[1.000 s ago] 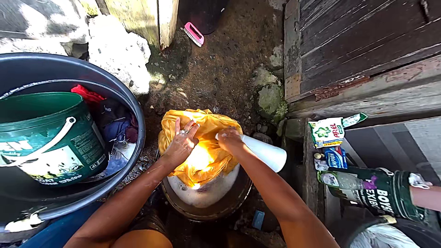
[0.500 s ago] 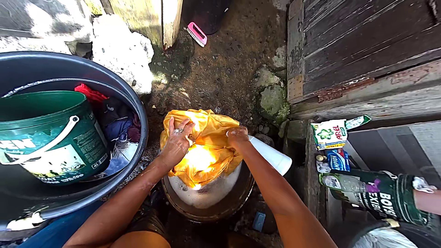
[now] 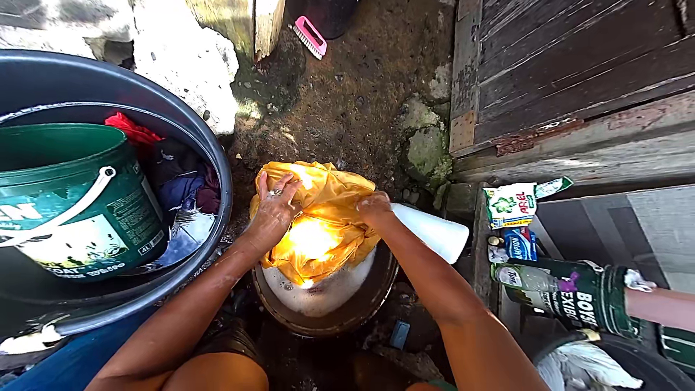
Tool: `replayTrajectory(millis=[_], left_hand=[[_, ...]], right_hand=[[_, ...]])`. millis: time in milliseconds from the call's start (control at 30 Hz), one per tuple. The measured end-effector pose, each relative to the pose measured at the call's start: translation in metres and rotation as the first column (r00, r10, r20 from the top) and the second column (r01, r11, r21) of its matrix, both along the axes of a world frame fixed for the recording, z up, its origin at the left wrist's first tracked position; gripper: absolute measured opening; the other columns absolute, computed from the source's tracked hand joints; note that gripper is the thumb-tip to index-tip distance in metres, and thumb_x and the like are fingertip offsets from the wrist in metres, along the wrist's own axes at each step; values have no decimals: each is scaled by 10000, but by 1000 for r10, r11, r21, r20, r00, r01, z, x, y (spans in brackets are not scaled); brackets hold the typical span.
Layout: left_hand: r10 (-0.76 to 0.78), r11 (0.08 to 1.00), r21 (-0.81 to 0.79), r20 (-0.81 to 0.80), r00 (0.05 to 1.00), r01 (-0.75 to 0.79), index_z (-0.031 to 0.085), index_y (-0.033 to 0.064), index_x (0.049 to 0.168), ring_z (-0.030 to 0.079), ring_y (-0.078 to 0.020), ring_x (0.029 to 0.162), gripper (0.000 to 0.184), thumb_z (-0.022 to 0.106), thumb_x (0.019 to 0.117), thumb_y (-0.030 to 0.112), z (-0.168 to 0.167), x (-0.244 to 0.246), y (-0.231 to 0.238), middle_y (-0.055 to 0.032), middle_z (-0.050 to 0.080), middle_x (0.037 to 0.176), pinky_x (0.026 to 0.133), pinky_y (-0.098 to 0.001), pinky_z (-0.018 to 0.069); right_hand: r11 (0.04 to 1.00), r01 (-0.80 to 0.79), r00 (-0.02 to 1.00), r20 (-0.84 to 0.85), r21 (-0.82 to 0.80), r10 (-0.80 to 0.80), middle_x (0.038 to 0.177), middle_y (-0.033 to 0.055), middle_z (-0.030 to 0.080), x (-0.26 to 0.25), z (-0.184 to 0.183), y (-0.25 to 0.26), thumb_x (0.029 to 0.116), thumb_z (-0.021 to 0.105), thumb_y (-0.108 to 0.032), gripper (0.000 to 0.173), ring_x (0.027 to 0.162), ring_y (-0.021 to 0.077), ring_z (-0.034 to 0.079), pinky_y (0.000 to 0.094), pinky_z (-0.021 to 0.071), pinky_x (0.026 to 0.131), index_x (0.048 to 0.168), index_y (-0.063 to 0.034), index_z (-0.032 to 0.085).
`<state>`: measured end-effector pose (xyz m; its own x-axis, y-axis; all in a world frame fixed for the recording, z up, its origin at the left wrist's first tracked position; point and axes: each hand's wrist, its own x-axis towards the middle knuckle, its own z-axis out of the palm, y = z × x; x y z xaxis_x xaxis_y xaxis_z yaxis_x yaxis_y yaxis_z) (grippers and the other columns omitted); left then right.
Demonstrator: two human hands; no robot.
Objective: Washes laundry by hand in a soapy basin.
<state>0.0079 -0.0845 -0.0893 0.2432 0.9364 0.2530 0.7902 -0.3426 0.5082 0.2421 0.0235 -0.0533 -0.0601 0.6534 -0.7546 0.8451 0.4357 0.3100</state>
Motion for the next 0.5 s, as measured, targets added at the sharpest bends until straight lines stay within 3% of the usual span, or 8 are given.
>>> replayTrajectory(millis=[133, 267, 333, 500], left_hand=[[8, 1000, -12, -2, 1000, -8, 786, 64, 853, 409, -416, 1444, 112, 748, 822, -37, 1, 1, 2, -160, 604, 1410, 1146, -780, 107], [8, 1000, -6, 84, 996, -7, 780, 41, 882, 388, -428, 1455, 78, 720, 865, -5, 3, -6, 0, -170, 593, 1418, 1148, -786, 72], [22, 1000, -8, 111, 994, -21, 778, 48, 885, 384, -416, 1459, 74, 711, 882, 17, 5, -9, 0, -161, 593, 1419, 1154, -782, 74], [32, 999, 0, 136, 990, -32, 774, 38, 880, 399, -423, 1448, 47, 727, 883, 37, 5, -8, 1, -171, 590, 1418, 1146, -789, 82]], right_hand=[[1000, 24, 998, 64, 7, -25, 1327, 273, 617, 20, -6, -12, 1000, 561, -89, 316, 1328, 440, 516, 601, 344, 1138, 1248, 90, 644], [997, 72, 995, 75, -14, -71, 1336, 266, 613, 28, -18, -18, 969, 624, -119, 330, 1322, 447, 518, 626, 361, 1109, 1238, 71, 655], [996, 85, 993, 87, 2, -84, 1324, 256, 627, 28, -15, -15, 983, 596, -127, 302, 1313, 441, 530, 623, 376, 1100, 1207, 58, 679], [996, 73, 997, 22, -43, -73, 1372, 273, 593, 9, -14, -17, 1029, 526, -131, 339, 1356, 443, 493, 616, 322, 1147, 1275, 73, 638]])
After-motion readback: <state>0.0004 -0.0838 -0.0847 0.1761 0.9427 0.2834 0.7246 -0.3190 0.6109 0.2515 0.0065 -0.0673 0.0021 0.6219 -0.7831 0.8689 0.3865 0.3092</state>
